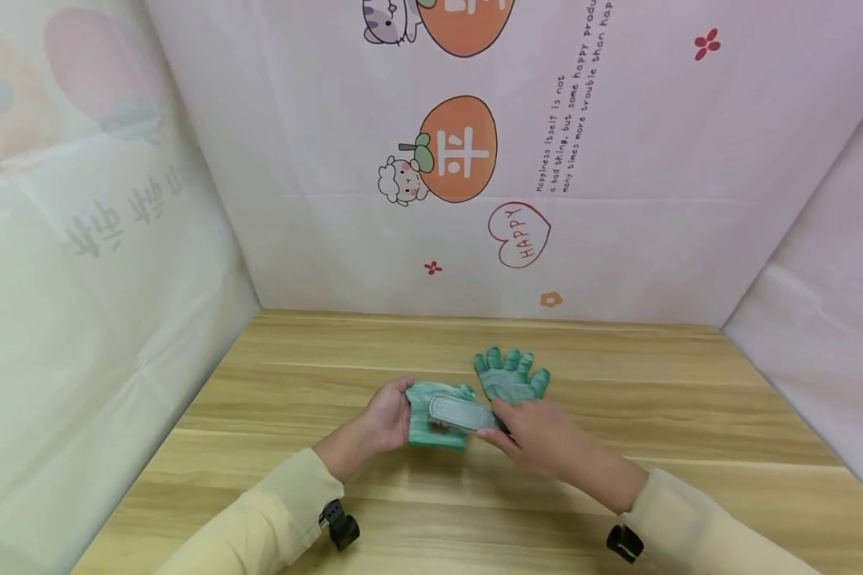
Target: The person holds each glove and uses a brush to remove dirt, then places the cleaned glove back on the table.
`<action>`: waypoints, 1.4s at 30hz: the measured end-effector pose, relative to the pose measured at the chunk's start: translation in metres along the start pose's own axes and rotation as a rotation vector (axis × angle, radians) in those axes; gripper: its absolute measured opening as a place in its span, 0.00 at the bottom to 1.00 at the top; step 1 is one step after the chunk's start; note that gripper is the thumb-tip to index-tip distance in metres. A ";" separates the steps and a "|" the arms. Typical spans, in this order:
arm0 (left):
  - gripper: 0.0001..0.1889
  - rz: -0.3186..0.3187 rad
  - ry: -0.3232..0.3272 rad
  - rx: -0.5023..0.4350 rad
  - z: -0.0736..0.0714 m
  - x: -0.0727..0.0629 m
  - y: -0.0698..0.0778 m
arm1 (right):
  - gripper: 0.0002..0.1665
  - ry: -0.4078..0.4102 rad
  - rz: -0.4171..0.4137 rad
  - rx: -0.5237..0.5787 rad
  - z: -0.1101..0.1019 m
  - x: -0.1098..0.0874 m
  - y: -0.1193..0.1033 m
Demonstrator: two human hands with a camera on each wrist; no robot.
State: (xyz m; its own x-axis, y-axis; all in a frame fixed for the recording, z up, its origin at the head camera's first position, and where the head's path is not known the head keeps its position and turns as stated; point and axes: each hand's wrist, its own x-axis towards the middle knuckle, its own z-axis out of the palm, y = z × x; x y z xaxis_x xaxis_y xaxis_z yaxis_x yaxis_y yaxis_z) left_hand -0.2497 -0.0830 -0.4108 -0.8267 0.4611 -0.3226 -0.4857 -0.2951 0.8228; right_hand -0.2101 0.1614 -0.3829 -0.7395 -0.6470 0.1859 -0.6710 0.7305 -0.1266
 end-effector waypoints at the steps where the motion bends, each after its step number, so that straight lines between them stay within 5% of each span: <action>1: 0.24 -0.003 0.002 0.000 -0.001 0.000 0.001 | 0.20 0.003 0.004 0.004 0.000 -0.002 0.001; 13: 0.25 -0.003 0.008 0.001 -0.007 -0.003 0.005 | 0.18 0.077 0.021 -0.028 0.001 -0.024 0.017; 20: 0.25 -0.006 -0.004 -0.001 -0.004 -0.002 0.003 | 0.21 0.043 0.033 -0.032 -0.005 -0.011 0.009; 27: 0.26 -0.020 -0.036 -0.007 0.006 0.001 0.000 | 0.22 0.034 -0.051 -0.060 -0.003 0.007 -0.006; 42: 0.26 -0.006 -0.009 -0.002 0.004 0.001 -0.001 | 0.22 0.011 -0.004 0.004 0.002 0.003 -0.004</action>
State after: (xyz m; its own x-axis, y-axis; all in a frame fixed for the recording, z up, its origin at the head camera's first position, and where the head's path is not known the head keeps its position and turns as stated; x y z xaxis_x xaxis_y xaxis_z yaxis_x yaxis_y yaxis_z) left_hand -0.2486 -0.0785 -0.4102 -0.8211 0.4705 -0.3231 -0.4911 -0.2940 0.8200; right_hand -0.2099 0.1561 -0.3837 -0.7365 -0.6472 0.1969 -0.6739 0.7274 -0.1296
